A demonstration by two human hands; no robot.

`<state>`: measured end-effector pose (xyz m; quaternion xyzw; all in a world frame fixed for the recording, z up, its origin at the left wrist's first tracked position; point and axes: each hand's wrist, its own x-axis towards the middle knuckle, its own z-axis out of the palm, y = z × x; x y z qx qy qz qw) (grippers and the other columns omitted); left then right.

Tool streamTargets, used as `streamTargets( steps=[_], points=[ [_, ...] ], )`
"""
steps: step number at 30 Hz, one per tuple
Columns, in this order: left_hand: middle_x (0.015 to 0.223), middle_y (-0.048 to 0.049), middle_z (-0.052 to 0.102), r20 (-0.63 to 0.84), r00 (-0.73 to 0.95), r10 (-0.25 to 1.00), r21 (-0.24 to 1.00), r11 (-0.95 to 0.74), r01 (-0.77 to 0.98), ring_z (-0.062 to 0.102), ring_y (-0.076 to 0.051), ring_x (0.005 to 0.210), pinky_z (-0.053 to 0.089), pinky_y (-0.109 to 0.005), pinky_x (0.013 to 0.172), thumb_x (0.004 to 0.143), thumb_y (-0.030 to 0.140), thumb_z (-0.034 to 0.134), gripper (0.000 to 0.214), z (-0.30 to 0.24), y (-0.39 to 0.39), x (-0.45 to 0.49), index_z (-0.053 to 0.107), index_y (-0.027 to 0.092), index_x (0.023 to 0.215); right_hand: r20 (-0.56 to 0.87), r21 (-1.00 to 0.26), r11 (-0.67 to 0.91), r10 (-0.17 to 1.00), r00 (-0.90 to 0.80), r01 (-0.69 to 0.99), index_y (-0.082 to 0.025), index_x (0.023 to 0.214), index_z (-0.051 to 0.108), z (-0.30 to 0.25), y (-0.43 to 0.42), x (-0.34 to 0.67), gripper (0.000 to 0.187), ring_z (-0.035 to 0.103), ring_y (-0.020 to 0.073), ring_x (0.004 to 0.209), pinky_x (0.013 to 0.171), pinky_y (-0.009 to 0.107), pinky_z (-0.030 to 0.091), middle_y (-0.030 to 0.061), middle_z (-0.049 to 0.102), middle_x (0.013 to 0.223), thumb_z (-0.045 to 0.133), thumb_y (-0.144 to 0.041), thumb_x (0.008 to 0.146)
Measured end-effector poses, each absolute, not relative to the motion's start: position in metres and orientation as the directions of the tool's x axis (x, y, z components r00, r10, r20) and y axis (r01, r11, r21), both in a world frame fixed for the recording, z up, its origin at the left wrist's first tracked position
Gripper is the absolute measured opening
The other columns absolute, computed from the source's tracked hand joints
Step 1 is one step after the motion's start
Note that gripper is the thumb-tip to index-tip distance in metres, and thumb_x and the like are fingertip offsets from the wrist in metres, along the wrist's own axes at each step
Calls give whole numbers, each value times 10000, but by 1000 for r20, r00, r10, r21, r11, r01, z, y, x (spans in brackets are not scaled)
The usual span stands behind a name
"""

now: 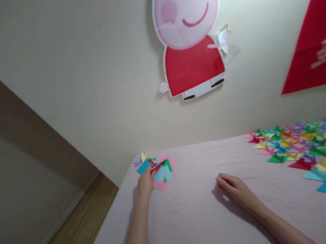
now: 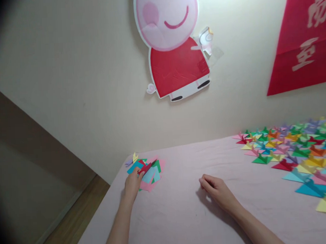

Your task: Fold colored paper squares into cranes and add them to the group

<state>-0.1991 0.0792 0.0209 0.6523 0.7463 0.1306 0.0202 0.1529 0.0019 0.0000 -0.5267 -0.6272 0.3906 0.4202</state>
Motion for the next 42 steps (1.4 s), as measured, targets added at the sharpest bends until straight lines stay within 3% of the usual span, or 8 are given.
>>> streamTargets(
  steps=[9,14,19,25,32,35,38,42],
  points=[
    [710,-19,668,204,-191,960,364,106,925,635,-207,705,335,-252,593,935,256,561,127,25,79,-202,658,205,869,131,-932,154,987,-92,327,-220,576,447,0,2,153,435,402,142,558,551,269,332,-33,431,555,427,-562,845],
    [817,-37,725,262,-226,938,539,52,841,654,-222,802,413,-265,666,884,277,604,142,38,78,-204,731,249,941,136,-941,154,987,-79,302,-216,577,460,-1,2,152,442,386,137,550,546,269,325,-39,413,546,435,-564,850],
    [902,-54,745,255,-217,942,761,-57,647,664,-263,896,498,-306,736,760,488,676,313,48,81,-197,753,220,902,148,-945,166,986,-81,283,-213,581,458,2,2,151,430,397,130,553,557,261,335,-44,420,546,439,-537,863],
    [733,-50,713,163,-220,962,937,-81,340,679,-232,677,558,-337,618,662,692,658,606,55,78,-179,697,146,920,149,-945,164,986,-72,283,-211,583,469,0,2,152,429,407,128,547,552,255,342,-46,424,546,440,-535,863],
    [683,-46,684,182,-310,933,931,-63,359,687,-239,664,556,-344,597,711,594,657,459,45,80,-183,634,156,845,145,-943,161,987,-75,292,-218,575,454,1,2,153,434,396,136,543,542,267,334,-40,425,545,458,-557,847],
    [908,-77,708,258,-333,907,873,-71,483,683,-253,915,552,-336,735,777,479,620,310,44,83,-186,601,177,845,134,-939,152,988,-79,307,-220,576,454,1,3,153,456,392,140,546,538,271,332,-36,422,547,439,-593,838],
    [1119,-75,675,255,-217,942,785,-70,615,616,-232,1105,503,-318,890,745,315,663,157,40,81,-182,594,199,824,120,-938,140,989,-81,317,-222,570,452,1,2,153,465,395,141,545,536,270,333,-33,425,549,436,-607,830],
    [1239,-114,632,85,-31,996,640,-30,768,547,-290,1217,421,-367,1020,498,143,815,498,29,74,-175,638,197,960,116,-937,135,990,-78,323,-223,569,453,1,1,152,475,407,143,549,536,266,340,-29,434,550,428,-618,830]
  ],
)
